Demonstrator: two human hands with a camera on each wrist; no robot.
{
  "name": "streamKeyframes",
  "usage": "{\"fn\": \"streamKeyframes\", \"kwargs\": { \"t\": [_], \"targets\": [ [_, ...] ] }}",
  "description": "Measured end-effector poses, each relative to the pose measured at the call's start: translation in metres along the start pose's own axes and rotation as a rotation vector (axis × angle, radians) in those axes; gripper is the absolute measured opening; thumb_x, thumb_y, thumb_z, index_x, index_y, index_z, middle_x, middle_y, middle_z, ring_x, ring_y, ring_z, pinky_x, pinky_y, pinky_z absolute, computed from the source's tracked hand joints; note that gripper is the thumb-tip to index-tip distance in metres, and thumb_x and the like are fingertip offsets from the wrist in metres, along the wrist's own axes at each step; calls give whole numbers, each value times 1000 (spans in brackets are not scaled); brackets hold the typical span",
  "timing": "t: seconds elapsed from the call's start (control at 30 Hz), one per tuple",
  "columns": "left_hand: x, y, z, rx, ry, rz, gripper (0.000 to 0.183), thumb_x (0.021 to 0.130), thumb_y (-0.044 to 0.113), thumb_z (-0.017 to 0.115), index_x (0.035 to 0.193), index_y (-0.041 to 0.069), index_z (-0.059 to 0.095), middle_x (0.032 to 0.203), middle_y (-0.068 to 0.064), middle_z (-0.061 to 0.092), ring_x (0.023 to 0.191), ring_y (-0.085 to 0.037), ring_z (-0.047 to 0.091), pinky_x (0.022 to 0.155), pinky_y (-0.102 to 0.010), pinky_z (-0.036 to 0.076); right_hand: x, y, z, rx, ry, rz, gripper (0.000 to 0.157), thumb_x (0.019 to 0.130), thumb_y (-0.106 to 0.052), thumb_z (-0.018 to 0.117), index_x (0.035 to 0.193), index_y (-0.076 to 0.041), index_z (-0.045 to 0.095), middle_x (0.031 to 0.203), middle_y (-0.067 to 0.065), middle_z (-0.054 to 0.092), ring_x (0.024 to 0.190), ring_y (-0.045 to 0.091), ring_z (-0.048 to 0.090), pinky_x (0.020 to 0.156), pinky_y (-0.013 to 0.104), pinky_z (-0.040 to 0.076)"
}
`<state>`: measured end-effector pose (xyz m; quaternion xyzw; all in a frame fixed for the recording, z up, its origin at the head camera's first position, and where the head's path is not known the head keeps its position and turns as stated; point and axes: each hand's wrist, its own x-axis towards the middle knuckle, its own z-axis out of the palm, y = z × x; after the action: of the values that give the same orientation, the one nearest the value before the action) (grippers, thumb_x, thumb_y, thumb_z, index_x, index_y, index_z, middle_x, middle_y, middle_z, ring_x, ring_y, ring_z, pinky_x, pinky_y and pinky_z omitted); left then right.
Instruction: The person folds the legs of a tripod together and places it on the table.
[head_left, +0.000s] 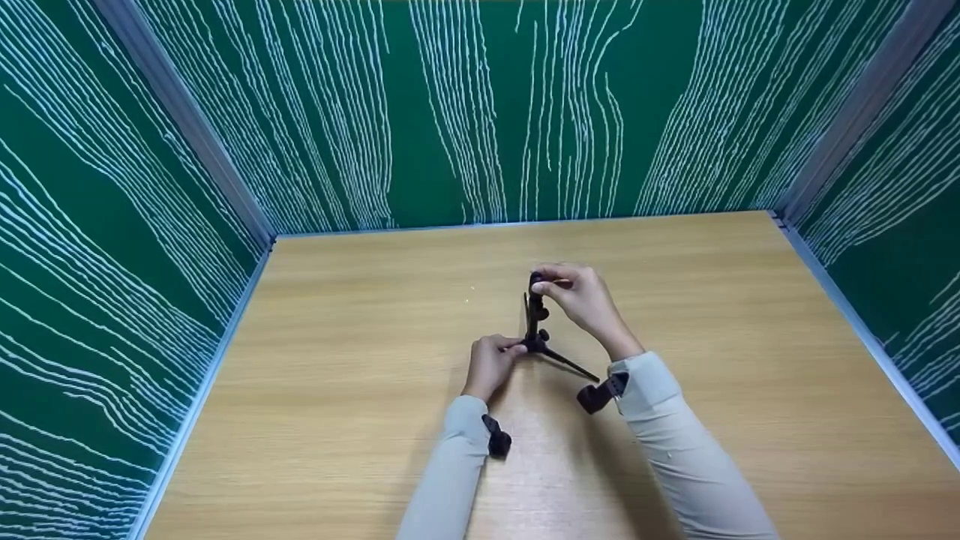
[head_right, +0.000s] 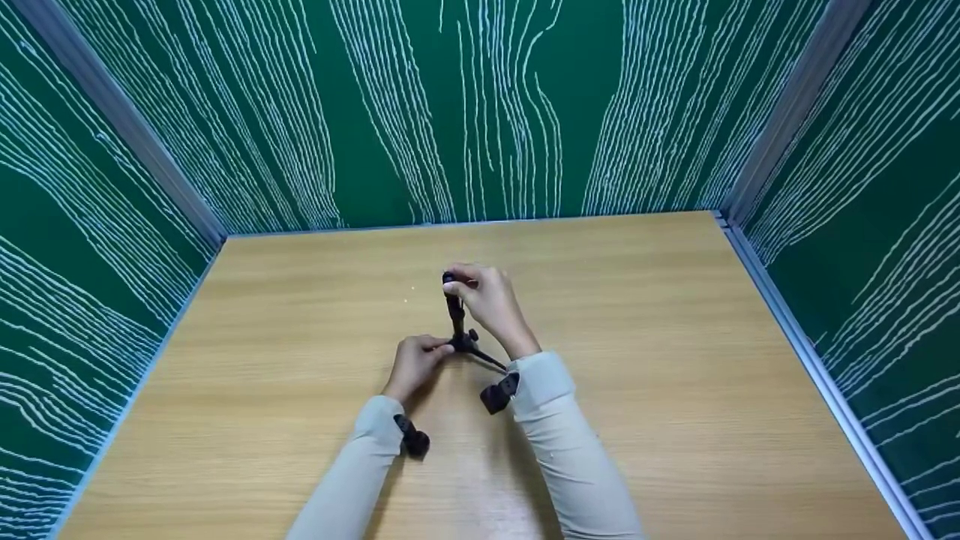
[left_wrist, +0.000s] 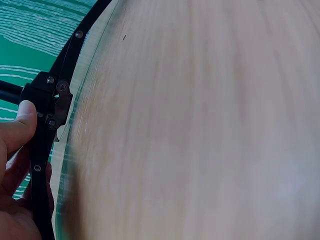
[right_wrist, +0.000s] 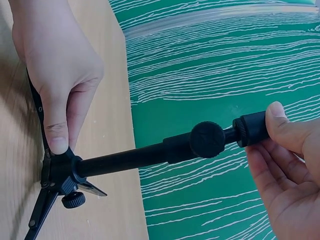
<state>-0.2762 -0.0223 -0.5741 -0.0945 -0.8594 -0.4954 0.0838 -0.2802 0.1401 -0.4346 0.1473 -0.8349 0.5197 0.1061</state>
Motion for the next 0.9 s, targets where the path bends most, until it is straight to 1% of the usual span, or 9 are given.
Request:
{"fn": "streamKeyframes", "kwargs": {
  "t": [0.33, 0.53, 0.67, 0.77, 0.9],
  "targets": [
    [1, -3, 1, 14, 6, 18, 11, 79, 11, 77, 89, 5, 78, 84, -11, 75, 79, -21, 71, 69, -24, 54, -2, 5, 3, -23, -8, -2, 24, 87, -5, 68, 109, 2, 70, 106, 18, 70, 97, 28, 67, 89, 38, 55],
    [2, -3, 1, 21, 4, 24, 11, 79, 11, 77, 90, 7, 78, 82, -9, 75, 71, -13, 65, 61, -19, 49, -4, 7, 4, -7, -7, 26, 24, 87, -6, 68, 109, 3, 70, 107, 19, 70, 99, 31, 67, 89, 40, 55],
    [2, -4, 1, 7, 6, 27, 12, 79, 10, 77, 90, 7, 78, 81, -9, 74, 66, -8, 60, 59, -18, 47, -4, 8, 5, 2, -5, 34, 24, 88, -6, 68, 110, 5, 69, 107, 21, 70, 100, 32, 67, 90, 40, 55],
    [1, -4, 0, -1, 6, 28, 12, 79, 10, 76, 91, 7, 78, 81, -9, 74, 67, -10, 61, 60, -19, 48, -5, 9, 7, -3, 6, 27, 24, 88, -5, 67, 110, 4, 69, 105, 20, 70, 100, 31, 67, 89, 39, 55],
    [0, -5, -1, 7, 2, 35, 13, 80, 12, 76, 92, 7, 78, 83, -9, 75, 74, -16, 68, 67, -23, 52, -6, 9, 10, -5, 25, 30, 23, 88, -5, 68, 109, 4, 69, 104, 20, 71, 99, 31, 68, 89, 39, 55]
  ]
}}
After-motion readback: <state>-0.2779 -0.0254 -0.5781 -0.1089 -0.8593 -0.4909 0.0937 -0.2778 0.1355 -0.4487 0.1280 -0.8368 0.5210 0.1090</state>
